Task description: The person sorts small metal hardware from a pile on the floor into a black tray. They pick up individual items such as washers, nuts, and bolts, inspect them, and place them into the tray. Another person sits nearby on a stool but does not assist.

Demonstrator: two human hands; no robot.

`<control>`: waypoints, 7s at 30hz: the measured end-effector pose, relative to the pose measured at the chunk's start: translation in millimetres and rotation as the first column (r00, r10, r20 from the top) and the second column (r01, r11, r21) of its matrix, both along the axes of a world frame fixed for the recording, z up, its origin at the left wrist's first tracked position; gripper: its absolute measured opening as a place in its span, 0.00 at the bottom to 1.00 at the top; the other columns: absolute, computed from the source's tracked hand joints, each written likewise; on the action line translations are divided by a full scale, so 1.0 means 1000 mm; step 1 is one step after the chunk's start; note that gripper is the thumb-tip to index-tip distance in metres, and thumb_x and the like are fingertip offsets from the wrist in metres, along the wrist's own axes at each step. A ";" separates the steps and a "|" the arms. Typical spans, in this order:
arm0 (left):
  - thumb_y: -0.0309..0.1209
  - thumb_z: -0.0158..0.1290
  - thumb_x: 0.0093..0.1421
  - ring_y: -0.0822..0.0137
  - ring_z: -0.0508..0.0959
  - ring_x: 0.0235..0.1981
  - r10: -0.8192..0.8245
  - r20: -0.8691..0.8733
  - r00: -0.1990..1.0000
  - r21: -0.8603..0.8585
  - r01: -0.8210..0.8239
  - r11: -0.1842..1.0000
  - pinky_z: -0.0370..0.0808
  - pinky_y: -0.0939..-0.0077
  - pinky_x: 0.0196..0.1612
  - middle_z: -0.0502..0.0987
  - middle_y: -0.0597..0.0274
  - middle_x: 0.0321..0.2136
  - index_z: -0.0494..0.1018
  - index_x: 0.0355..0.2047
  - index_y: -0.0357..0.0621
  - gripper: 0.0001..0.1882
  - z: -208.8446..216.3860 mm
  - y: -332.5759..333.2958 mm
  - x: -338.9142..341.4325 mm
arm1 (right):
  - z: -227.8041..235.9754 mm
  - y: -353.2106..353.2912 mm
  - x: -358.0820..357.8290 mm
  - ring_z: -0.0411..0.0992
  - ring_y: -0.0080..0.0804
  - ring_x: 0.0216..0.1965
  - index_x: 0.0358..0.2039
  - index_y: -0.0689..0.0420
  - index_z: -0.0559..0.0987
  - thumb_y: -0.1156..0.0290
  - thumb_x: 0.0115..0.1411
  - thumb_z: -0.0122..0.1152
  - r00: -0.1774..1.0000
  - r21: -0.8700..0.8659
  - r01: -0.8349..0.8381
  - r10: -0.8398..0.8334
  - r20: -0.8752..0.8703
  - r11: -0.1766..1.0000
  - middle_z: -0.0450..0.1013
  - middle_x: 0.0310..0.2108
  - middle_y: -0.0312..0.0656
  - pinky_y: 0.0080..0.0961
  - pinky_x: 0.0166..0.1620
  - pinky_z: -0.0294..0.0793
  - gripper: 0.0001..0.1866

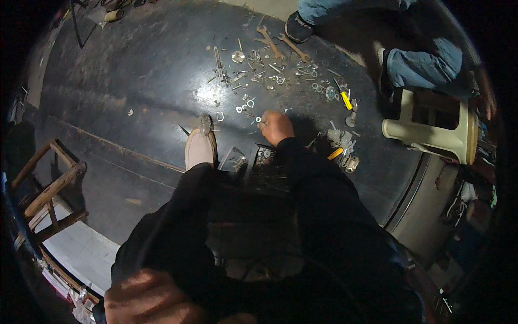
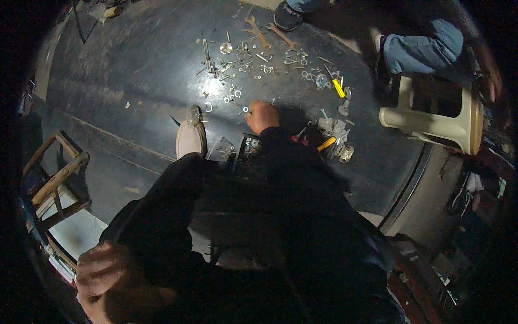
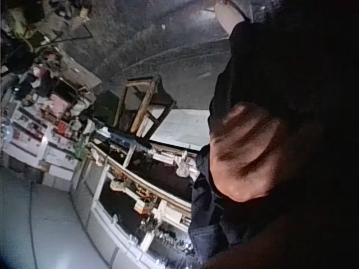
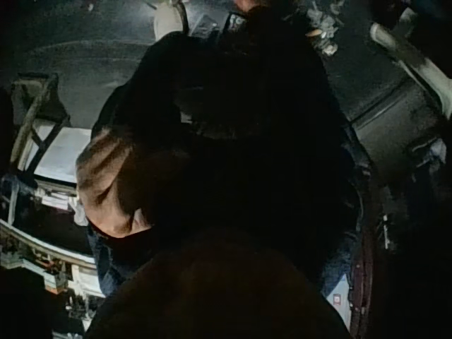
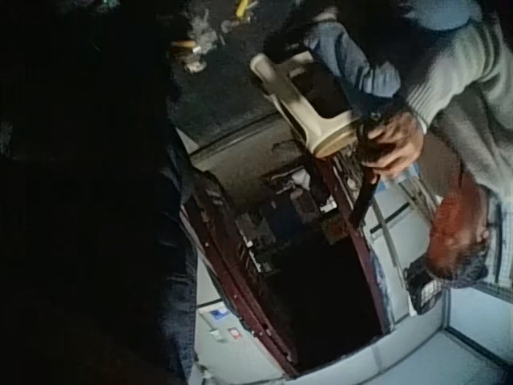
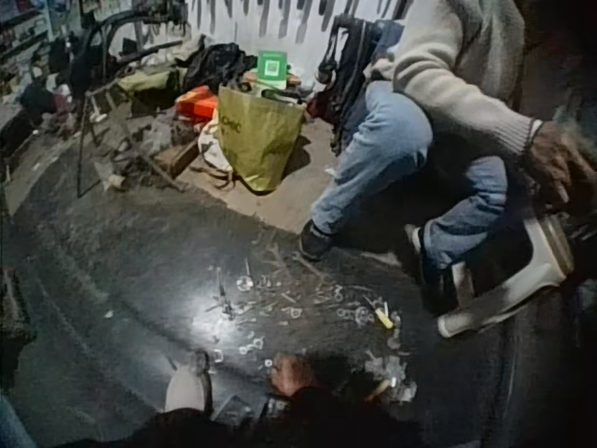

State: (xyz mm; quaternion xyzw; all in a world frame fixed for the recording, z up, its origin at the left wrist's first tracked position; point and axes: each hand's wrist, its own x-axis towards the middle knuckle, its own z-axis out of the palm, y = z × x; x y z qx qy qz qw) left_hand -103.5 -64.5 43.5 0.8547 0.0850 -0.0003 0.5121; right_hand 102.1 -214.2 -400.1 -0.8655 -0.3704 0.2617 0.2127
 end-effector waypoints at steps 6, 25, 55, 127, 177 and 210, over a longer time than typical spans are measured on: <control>0.46 0.45 0.67 0.57 0.73 0.18 0.011 -0.007 1.000 -0.012 -0.011 1.000 0.66 0.65 0.23 0.75 0.53 0.22 0.80 0.31 0.33 0.26 0.002 0.012 -0.004 | -0.007 0.001 -0.002 0.75 0.55 0.38 0.31 0.58 0.76 0.68 0.51 0.64 1.000 -0.054 0.002 0.000 0.022 0.999 0.75 0.33 0.53 0.48 0.41 0.73 0.09; 0.46 0.41 0.69 0.61 0.71 0.16 0.033 -0.012 0.999 0.009 -0.032 0.999 0.65 0.68 0.20 0.76 0.56 0.20 0.81 0.29 0.35 0.28 -0.001 0.010 -0.003 | 0.002 0.014 -0.008 0.73 0.58 0.38 0.31 0.58 0.76 0.72 0.50 0.63 0.998 0.043 -0.008 0.006 0.057 0.999 0.74 0.34 0.53 0.50 0.41 0.73 0.08; 0.45 0.42 0.69 0.64 0.68 0.15 0.066 -0.003 0.998 0.007 -0.066 0.998 0.60 0.69 0.19 0.70 0.60 0.18 0.80 0.32 0.39 0.24 -0.001 0.009 -0.002 | -0.005 0.007 0.001 0.73 0.55 0.41 0.33 0.59 0.76 0.72 0.52 0.62 0.996 0.039 -0.043 0.040 0.078 0.998 0.74 0.36 0.51 0.46 0.43 0.73 0.09; 0.45 0.44 0.68 0.58 0.71 0.18 0.074 -0.010 0.997 0.027 -0.074 0.997 0.66 0.66 0.22 0.74 0.54 0.21 0.80 0.30 0.37 0.24 -0.001 0.009 -0.001 | 0.003 0.013 0.002 0.77 0.52 0.35 0.28 0.57 0.81 0.69 0.52 0.62 0.993 -0.059 -0.061 0.066 0.094 0.996 0.77 0.32 0.50 0.44 0.39 0.75 0.05; 0.37 0.47 0.67 0.61 0.66 0.15 0.006 0.057 0.998 0.016 -0.007 1.000 0.59 0.66 0.20 0.68 0.58 0.17 0.79 0.34 0.36 0.17 0.008 -0.008 0.005 | 0.075 0.001 0.054 0.74 0.52 0.52 0.54 0.77 0.69 0.71 0.57 0.57 0.142 0.150 0.525 0.088 -0.986 0.838 0.72 0.52 0.61 0.42 0.56 0.75 0.27; 0.37 0.45 0.67 0.59 0.74 0.19 -0.013 0.127 0.992 0.034 0.009 0.999 0.69 0.66 0.24 0.79 0.52 0.25 0.77 0.35 0.34 0.18 0.018 -0.012 -0.018 | 0.140 -0.054 0.071 0.76 0.30 0.24 0.31 0.58 0.83 0.66 0.55 0.69 0.609 -0.334 0.103 -0.325 -0.724 0.937 0.76 0.23 0.38 0.27 0.29 0.78 0.09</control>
